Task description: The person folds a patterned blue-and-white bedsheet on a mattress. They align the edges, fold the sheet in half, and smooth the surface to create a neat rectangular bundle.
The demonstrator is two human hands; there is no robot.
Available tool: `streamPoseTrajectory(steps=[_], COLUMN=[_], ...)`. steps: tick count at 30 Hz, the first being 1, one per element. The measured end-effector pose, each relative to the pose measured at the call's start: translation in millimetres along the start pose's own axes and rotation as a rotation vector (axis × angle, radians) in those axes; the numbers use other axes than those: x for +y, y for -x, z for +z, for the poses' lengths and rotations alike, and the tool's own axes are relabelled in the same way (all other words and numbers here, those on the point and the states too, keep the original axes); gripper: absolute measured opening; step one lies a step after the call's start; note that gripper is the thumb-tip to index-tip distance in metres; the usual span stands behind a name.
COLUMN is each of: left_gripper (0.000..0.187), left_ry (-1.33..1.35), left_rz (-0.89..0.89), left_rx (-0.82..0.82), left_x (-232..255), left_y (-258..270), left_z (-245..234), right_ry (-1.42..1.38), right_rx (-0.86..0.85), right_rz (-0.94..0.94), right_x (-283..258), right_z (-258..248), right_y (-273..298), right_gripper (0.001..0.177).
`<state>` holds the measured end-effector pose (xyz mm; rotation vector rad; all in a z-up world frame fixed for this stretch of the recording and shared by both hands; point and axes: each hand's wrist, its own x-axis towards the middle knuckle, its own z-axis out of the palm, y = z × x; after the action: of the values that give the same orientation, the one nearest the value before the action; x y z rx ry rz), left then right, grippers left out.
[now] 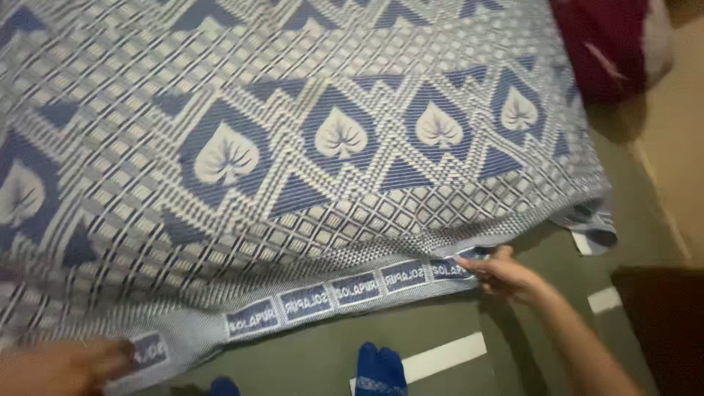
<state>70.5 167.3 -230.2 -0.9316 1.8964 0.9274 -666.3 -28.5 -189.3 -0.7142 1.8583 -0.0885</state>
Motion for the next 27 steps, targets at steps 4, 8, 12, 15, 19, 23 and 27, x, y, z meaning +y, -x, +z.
streamPoseTrajectory(steps=[4, 8, 12, 15, 19, 23, 27], left_gripper=[0.067, 0.038, 0.045, 0.054, 0.066, 0.055, 0.052], left_ry=[-0.031, -0.064, -0.035, 0.048, 0.049, -0.044, -0.203], left_rz=[-0.154, -0.086, 0.132, 0.159, -0.021, -0.267, -0.332], left_rx=[0.215, 0.553, 0.892, 0.888, 0.844, 0.746, 0.795], left_x=[45.2, 123.4, 194.5, 228.3, 251.6, 275.8, 310.8], left_y=[73.2, 17.1, -0.3, -4.4, 9.1, 43.5, 81.5], left_z=[-116.4, -190.0, -188.6, -154.6, -135.3, -155.4, -193.3], right_ry=[0.134, 0.545, 0.835, 0.979, 1.129, 1.299, 1.237], right_rx=[-0.186, -0.288, -0.353, -0.257, -0.28, -0.389, -0.311], right_rz=[0.015, 0.035, -0.306, -0.527, -0.733, -0.843, -0.972], right_x=[-26.2, -63.7, -120.6, -170.0, -179.0, -161.7, -127.8], right_z=[-31.7, -60.8, -78.6, -59.7, -15.3, 1.2, -48.1], right_y=[6.3, 5.4, 36.8, 77.8, 116.5, 137.8, 174.6], right_gripper=[0.08, 0.069, 0.07, 0.072, 0.07, 0.07, 0.066])
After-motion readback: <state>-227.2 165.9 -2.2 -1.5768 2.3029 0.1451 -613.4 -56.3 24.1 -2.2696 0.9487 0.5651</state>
